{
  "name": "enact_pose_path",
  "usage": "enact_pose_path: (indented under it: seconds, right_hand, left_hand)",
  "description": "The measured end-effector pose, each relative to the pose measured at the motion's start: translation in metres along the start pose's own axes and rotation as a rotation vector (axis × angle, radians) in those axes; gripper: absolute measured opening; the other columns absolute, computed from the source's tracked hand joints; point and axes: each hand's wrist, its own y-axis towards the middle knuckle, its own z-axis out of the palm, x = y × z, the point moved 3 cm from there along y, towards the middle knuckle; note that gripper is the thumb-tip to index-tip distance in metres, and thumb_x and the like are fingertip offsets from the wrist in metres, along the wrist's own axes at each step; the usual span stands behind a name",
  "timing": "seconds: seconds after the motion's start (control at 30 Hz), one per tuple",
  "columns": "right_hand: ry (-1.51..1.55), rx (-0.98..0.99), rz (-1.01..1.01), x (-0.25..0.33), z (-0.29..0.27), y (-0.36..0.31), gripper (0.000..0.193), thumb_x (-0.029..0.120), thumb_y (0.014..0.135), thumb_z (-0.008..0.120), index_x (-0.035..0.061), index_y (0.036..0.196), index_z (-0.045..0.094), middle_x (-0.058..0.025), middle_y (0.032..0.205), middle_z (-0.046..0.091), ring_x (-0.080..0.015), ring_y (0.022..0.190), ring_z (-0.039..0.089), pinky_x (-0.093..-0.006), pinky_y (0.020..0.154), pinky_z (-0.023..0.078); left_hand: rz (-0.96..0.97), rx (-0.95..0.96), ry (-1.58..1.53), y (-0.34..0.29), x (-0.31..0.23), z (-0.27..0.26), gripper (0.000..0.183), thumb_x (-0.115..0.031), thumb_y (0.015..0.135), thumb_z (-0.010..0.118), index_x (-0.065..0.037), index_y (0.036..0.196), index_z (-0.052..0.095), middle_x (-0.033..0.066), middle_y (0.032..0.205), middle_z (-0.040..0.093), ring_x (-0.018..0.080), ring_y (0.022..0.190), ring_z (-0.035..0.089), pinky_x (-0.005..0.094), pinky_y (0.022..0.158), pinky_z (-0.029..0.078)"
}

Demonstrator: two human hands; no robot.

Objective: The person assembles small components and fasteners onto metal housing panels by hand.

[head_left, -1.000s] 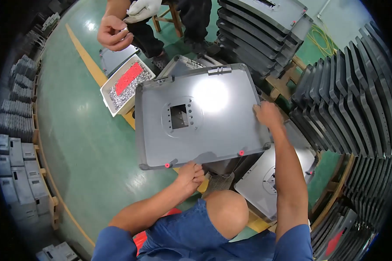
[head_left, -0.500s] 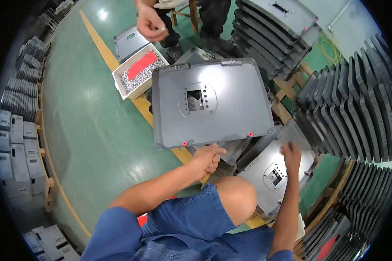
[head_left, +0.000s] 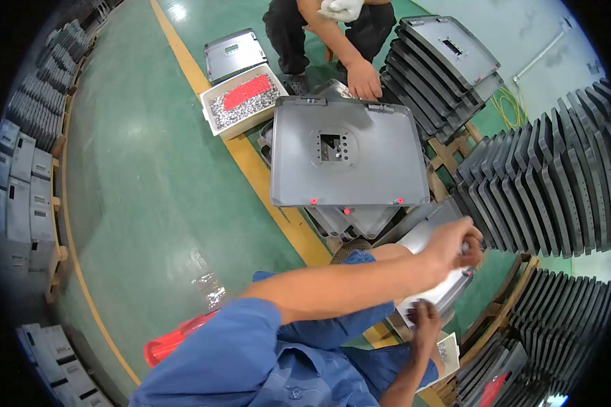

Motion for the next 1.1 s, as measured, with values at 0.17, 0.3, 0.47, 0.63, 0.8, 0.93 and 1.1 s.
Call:
enact_pose_path:
  seconds: [0.17, 0.3, 0.47, 0.63, 0.8, 0.93, 1.1]
  right_hand:
    - [-0.244, -0.396, -0.477, 0.113, -0.029, -0.048, 0.021, 0.012, 0.089, 0.053, -0.0022, 0.103, 0.056, -0.0067, 0.086, 0.059, -0.0116, 0.071, 0.055, -0.0242, 0.063, 0.046]
    - [-0.482, -0.284, -0.504, 0.132, -0.017, -0.057, 0.02, 0.008, 0.085, 0.054, -0.0024, 0.102, 0.055, -0.0084, 0.089, 0.058, -0.0151, 0.077, 0.055, -0.0262, 0.068, 0.045]
    - [-0.782, -0.193, -0.493, 0.127, -0.004, -0.045, 0.022, 0.008, 0.078, 0.056, 0.0015, 0.099, 0.056, -0.0136, 0.091, 0.055, -0.029, 0.083, 0.056, -0.0351, 0.071, 0.045]
    - [-0.885, -0.229, -0.555, 0.135, 0.007, -0.04, 0.018, 0.008, 0.079, 0.054, 0.0021, 0.096, 0.057, -0.0131, 0.087, 0.055, -0.0308, 0.08, 0.055, -0.0358, 0.069, 0.044]
    - [-0.924, -0.345, -0.642, 0.134, 0.009, -0.043, 0.018, 0.006, 0.079, 0.055, 0.0027, 0.096, 0.06, -0.0132, 0.087, 0.058, -0.031, 0.078, 0.057, -0.0364, 0.068, 0.045]
    - [-0.922, -0.401, -0.649, 0.131, 0.013, -0.047, 0.018, 0.005, 0.079, 0.055, 0.0025, 0.096, 0.06, -0.0135, 0.089, 0.059, -0.0309, 0.079, 0.058, -0.0366, 0.068, 0.045]
    - [-0.766, -0.371, -0.71, 0.129, 0.014, -0.042, 0.016, 0.003, 0.08, 0.055, 0.0012, 0.095, 0.06, -0.0126, 0.089, 0.06, -0.027, 0.08, 0.059, -0.0347, 0.069, 0.046]
  left_hand:
    - [-0.208, -0.016, -0.151, 0.037, 0.11, -0.018, 0.032, -0.035, 0.089, 0.046, -0.005, 0.085, 0.057, 0.0021, 0.073, 0.052, 0.0126, 0.067, 0.053, 0.0243, 0.06, 0.048]
    - [-0.321, 0.016, 0.099, 0.016, 0.138, -0.025, 0.037, -0.039, 0.089, 0.043, -0.006, 0.084, 0.058, 0.0017, 0.071, 0.052, 0.0123, 0.068, 0.051, 0.0254, 0.059, 0.043]
    - [-0.25, -0.058, 0.09, 0.023, 0.142, -0.033, 0.044, -0.044, 0.089, 0.037, -0.005, 0.082, 0.056, 0.0025, 0.068, 0.052, 0.0137, 0.065, 0.048, 0.0313, 0.059, 0.039]
    - [-0.131, -0.061, 0.087, 0.027, 0.138, -0.039, 0.04, -0.041, 0.088, 0.039, -0.005, 0.081, 0.056, 0.0033, 0.07, 0.053, 0.014, 0.065, 0.048, 0.0316, 0.06, 0.039]
    - [-0.172, -0.09, 0.082, 0.02, 0.127, -0.031, 0.032, -0.034, 0.086, 0.042, -0.005, 0.079, 0.055, 0.0014, 0.07, 0.051, 0.0125, 0.063, 0.045, 0.0285, 0.061, 0.038]
    - [-0.166, -0.076, 0.011, 0.019, 0.128, -0.03, 0.027, -0.029, 0.084, 0.042, -0.005, 0.077, 0.053, 0.0001, 0.069, 0.05, 0.0115, 0.062, 0.045, 0.0279, 0.059, 0.038]
    - [-0.186, -0.029, 0.029, 0.021, 0.123, -0.033, 0.022, -0.023, 0.082, 0.044, -0.005, 0.079, 0.055, 0.0013, 0.073, 0.051, 0.0108, 0.067, 0.047, 0.0269, 0.063, 0.039]
